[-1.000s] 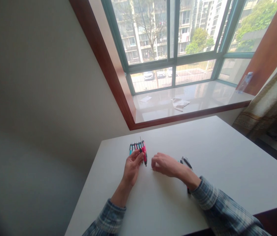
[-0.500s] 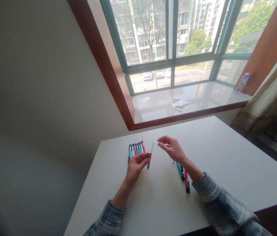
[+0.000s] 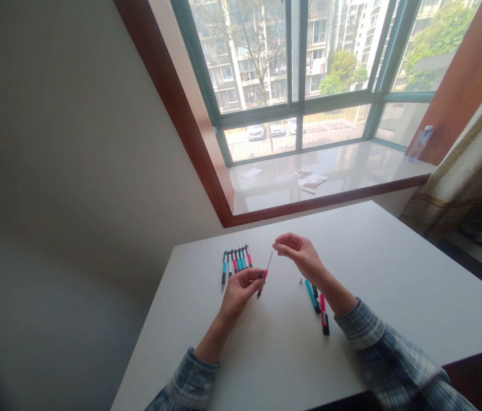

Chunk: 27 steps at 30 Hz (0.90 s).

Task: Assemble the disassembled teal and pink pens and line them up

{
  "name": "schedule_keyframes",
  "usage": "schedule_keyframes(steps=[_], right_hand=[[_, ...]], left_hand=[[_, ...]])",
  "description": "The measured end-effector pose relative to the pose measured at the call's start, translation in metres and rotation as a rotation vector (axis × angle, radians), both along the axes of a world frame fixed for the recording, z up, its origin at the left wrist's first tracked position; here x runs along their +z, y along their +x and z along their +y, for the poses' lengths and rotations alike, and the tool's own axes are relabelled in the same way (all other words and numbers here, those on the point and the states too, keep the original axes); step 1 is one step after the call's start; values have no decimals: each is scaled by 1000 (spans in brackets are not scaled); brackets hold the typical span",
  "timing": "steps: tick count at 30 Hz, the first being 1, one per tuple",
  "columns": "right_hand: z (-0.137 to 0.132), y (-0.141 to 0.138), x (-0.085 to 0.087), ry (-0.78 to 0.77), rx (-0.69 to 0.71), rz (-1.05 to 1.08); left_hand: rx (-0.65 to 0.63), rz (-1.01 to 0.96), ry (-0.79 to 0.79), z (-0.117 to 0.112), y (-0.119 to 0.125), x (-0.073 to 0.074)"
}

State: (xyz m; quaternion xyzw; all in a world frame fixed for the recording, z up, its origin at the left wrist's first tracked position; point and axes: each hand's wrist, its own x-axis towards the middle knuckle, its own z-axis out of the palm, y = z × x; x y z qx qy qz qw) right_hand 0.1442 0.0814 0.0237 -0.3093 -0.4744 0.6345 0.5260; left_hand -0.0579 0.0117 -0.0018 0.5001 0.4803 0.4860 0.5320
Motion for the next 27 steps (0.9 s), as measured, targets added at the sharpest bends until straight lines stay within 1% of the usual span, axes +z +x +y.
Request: schedule_keyframes(steps=[3, 7, 13, 21, 27], right_hand=[[-1, -1, 0, 2, 7, -13], [0, -1, -5, 23, 57, -50], [1, -2, -11, 93, 92, -142], [-1, -4, -8, 158, 263, -233], [0, -5, -12, 154, 229, -212]], left_hand=[[5, 4, -7, 0, 0, 0], [5, 2, -5, 1, 1, 1], [5, -1, 3, 1, 1, 0], [2, -13, 18, 2, 3, 4], [4, -6, 22, 2, 3, 4]])
